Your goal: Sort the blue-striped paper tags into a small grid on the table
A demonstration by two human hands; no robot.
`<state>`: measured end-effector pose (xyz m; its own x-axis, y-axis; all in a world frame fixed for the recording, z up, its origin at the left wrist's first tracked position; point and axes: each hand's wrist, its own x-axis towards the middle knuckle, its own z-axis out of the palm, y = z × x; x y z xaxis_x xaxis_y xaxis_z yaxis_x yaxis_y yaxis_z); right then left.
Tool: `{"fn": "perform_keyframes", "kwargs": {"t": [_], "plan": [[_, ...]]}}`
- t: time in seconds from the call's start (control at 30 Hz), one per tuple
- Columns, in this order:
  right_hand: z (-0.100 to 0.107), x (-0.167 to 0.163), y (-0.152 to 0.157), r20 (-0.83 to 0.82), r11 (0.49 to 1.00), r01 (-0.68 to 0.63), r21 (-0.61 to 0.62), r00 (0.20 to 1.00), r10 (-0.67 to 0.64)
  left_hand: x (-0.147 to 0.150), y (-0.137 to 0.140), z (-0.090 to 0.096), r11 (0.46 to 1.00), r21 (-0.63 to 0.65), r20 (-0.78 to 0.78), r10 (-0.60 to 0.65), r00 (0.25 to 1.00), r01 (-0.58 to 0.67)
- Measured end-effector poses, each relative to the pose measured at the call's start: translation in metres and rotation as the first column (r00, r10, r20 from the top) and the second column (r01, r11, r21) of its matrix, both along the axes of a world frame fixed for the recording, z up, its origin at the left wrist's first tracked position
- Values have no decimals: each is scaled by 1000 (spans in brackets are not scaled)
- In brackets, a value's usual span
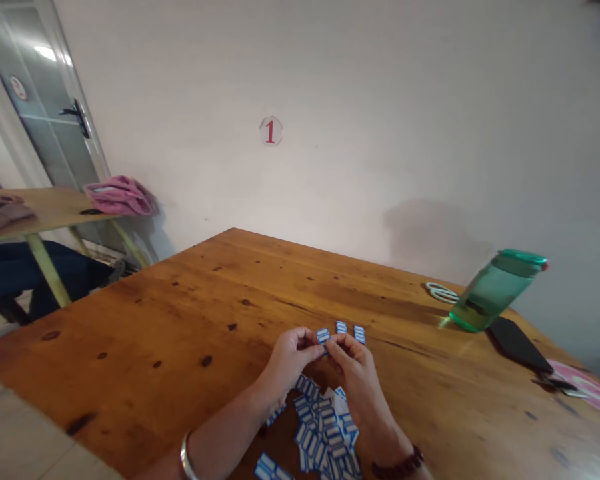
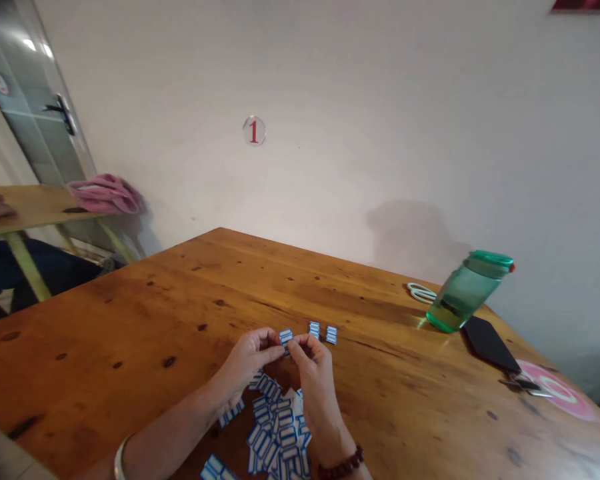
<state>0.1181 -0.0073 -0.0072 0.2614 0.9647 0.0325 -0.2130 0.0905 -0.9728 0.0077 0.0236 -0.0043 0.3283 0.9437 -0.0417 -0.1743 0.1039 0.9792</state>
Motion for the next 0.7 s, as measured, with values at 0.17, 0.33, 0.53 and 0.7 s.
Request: {"fn": "perform_keyframes", "kwargs": {"t": [0.17, 0.33, 0.53, 0.7], "plan": [[-3, 0, 0, 78, 1000, 1, -19, 997, 1, -1, 1, 0, 997, 52, -60, 61, 996, -58], [-4, 7, 2, 223, 1000, 13, -1, 975, -13, -4, 6, 0, 974, 221, -189, 91, 978, -48], [0, 11, 3, 436, 997, 18, 71, 899, -47, -7, 9, -1, 933, 359, -295, 145, 944, -31], [9, 7, 0, 443, 996, 25, 85, 894, -60, -6, 9, 0, 940, 340, -248, 103, 963, -13]]}}
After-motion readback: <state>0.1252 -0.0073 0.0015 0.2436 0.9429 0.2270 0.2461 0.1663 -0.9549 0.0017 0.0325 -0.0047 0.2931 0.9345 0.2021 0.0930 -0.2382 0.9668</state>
